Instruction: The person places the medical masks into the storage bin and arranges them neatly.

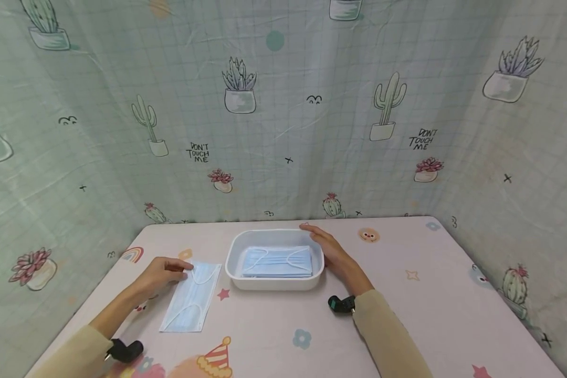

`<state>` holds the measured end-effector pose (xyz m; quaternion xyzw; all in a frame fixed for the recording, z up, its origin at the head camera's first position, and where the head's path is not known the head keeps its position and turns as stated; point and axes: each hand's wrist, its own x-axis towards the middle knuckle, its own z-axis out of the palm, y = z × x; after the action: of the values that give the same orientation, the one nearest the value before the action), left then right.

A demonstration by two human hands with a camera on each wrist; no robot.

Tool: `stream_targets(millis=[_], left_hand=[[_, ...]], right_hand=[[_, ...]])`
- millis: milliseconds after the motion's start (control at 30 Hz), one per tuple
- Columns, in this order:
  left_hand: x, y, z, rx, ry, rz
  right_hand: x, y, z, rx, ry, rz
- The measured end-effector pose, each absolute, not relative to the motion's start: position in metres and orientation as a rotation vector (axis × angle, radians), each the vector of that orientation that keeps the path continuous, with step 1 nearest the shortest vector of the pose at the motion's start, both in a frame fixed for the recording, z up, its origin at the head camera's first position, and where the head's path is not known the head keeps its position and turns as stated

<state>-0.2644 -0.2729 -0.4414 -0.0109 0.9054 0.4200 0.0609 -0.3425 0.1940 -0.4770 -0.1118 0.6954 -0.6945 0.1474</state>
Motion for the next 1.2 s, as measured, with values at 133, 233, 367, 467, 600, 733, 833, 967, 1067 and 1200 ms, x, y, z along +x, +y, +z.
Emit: stream_targets(millis=[133,233,367,467,600,733,833,967,1067,1200], left_hand=[[-0.264,-0.2722,-0.4418,-0.024,2.716,1.304],[-0.2644,-0.2724,-0.4436,-0.012,2.712,1.324],[-0.2649,-0.2738,-0.4461,-0.014,2.692,1.338],[-0.2649,-0.2745,-0.446,-0.011,2.672,1.337],[-0.2644,-0.2746,-0.4452,0.0,2.666,1.305],[-0.2655,-0.2754,-0.4478,0.024,2.657,1.296],[-0.2672,-0.2766,-0.4499,0.045,2.638,1.327],[-0.2683,-0.2777,-0.4497,0.072,2.626,1.346],[-0.268,-0.2777,-0.4484,0.08,2.63,1.345],[-0.2678,-0.2793,-0.4489,0.071,2.588,1.396]], right_hand=[[-0.3423,0.1942,-0.4769,-0.314,2.002,-2.001],[-0.3424,0.1943,-0.4769,-0.316,2.006,-1.997],[-0.3424,0.1937,-0.477,-0.319,2.008,-1.989],[-0.3428,0.1937,-0.4772,-0.324,2.007,-1.991],[-0.3429,0.1949,-0.4771,-0.33,1.991,-2.001],[-0.3412,0.1952,-0.4768,-0.316,1.976,-2.01],[-0.3404,0.1946,-0.4771,-0.321,1.976,-2.006],[-0.3409,0.194,-0.4777,-0.332,1.975,-2.01],[-0.341,0.1937,-0.4775,-0.327,1.976,-2.015],[-0.3408,0.193,-0.4775,-0.36,1.991,-2.0]])
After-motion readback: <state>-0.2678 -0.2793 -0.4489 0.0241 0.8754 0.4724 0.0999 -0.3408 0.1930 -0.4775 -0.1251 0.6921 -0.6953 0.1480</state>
